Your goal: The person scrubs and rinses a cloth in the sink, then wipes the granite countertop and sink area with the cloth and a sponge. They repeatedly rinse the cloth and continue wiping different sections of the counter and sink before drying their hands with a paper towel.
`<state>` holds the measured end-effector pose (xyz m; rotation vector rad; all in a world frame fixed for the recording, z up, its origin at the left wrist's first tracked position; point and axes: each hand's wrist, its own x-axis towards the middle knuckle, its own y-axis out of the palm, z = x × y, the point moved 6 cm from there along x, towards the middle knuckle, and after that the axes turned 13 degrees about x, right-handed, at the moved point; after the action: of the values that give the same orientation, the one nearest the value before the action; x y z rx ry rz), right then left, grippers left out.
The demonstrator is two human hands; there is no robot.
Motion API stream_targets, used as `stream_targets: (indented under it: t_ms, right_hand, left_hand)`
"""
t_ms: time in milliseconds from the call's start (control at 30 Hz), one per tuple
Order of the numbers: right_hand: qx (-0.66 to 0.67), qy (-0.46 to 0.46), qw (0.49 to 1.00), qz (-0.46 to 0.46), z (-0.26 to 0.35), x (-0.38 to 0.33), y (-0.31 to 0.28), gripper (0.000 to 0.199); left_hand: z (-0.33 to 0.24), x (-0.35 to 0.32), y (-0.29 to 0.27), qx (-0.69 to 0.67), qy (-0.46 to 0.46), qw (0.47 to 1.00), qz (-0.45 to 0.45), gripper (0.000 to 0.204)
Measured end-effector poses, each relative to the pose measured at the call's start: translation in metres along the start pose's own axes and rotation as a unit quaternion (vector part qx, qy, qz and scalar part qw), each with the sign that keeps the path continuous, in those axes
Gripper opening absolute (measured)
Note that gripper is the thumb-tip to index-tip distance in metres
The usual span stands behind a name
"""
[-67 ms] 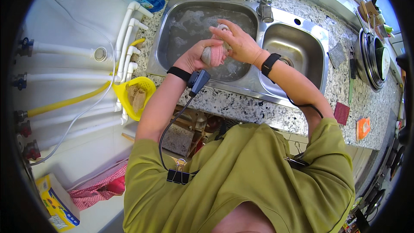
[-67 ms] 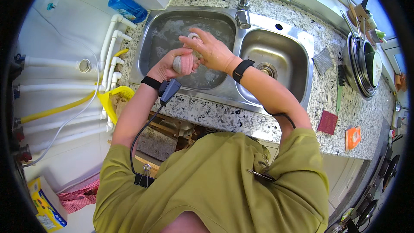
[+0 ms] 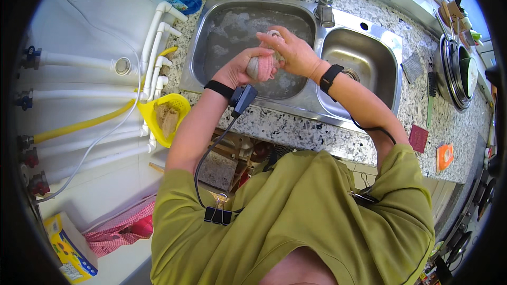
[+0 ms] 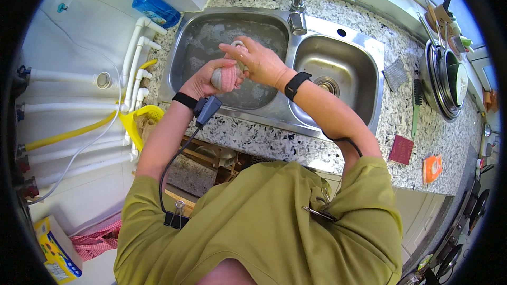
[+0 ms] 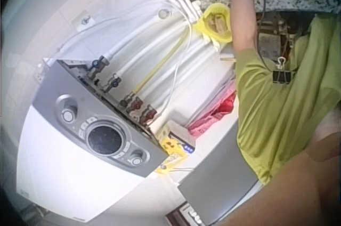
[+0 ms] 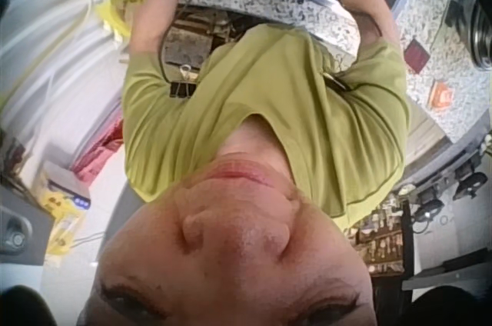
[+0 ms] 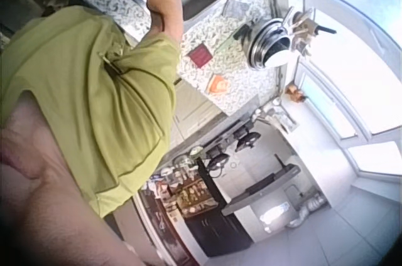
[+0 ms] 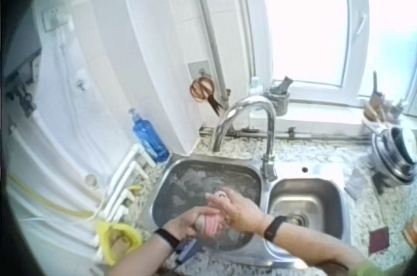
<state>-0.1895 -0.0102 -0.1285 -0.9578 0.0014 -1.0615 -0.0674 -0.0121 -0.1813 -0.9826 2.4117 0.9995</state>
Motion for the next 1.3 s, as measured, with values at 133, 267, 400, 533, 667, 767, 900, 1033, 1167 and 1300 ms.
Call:
stream_targets:
  t_ms: [133, 267, 400, 533, 667, 767, 900, 1033, 1167, 1300]
  right_hand:
    - [-0.068, 0.068, 0.992, 0.081, -0.012, 0.001, 0.005, 0.05]
    - [-0.128, 0.093, 0.98, 0.12, -0.018, 0.002, 0.003, 0.03]
    - [-0.099, 0.133, 0.976, 0.144, -0.021, 0.001, 0.007, 0.031]
    - [-0.038, 0.255, 0.955, 0.144, -0.03, -0.007, 0.014, 0.028]
    - [0.175, 0.356, 0.915, 0.076, -0.033, -0.016, 0.02, 0.024]
    - [0.381, 0.41, 0.828, 0.009, -0.031, -0.023, 0.023, 0.015]
    - [0.478, 0.474, 0.738, -0.046, -0.025, -0.03, 0.023, 0.008]
    - [0.585, 0.523, 0.615, -0.075, -0.016, -0.037, 0.035, 0.011]
    - [0.676, 0.512, 0.518, -0.113, -0.012, -0.038, 0.051, 0.016]
    - [0.729, 0.485, 0.467, -0.123, -0.009, -0.037, 0.066, 0.017]
  left_hand:
    - [0.002, -0.002, 0.006, 0.089, -0.03, 0.996, -0.004, 0.048]
    - [-0.005, -0.011, 0.008, 0.236, 0.053, 0.962, -0.125, 0.061]
    - [-0.023, -0.015, 0.023, 0.554, 0.176, 0.79, -0.192, 0.07]
    - [-0.031, -0.015, 0.026, 0.717, 0.159, 0.617, -0.284, 0.057]
    - [-0.046, -0.017, 0.034, 0.753, 0.234, 0.519, -0.33, 0.039]
    - [-0.051, -0.018, 0.039, 0.757, 0.281, 0.481, -0.341, 0.032]
    - [-0.055, -0.016, 0.041, 0.759, 0.314, 0.44, -0.362, 0.02]
    - [-0.054, -0.013, 0.04, 0.768, 0.324, 0.414, -0.366, 0.02]
    - [-0.052, -0.013, 0.035, 0.766, 0.337, 0.397, -0.376, 0.02]
    - [-0.048, -0.013, 0.027, 0.763, 0.338, 0.398, -0.38, 0.02]
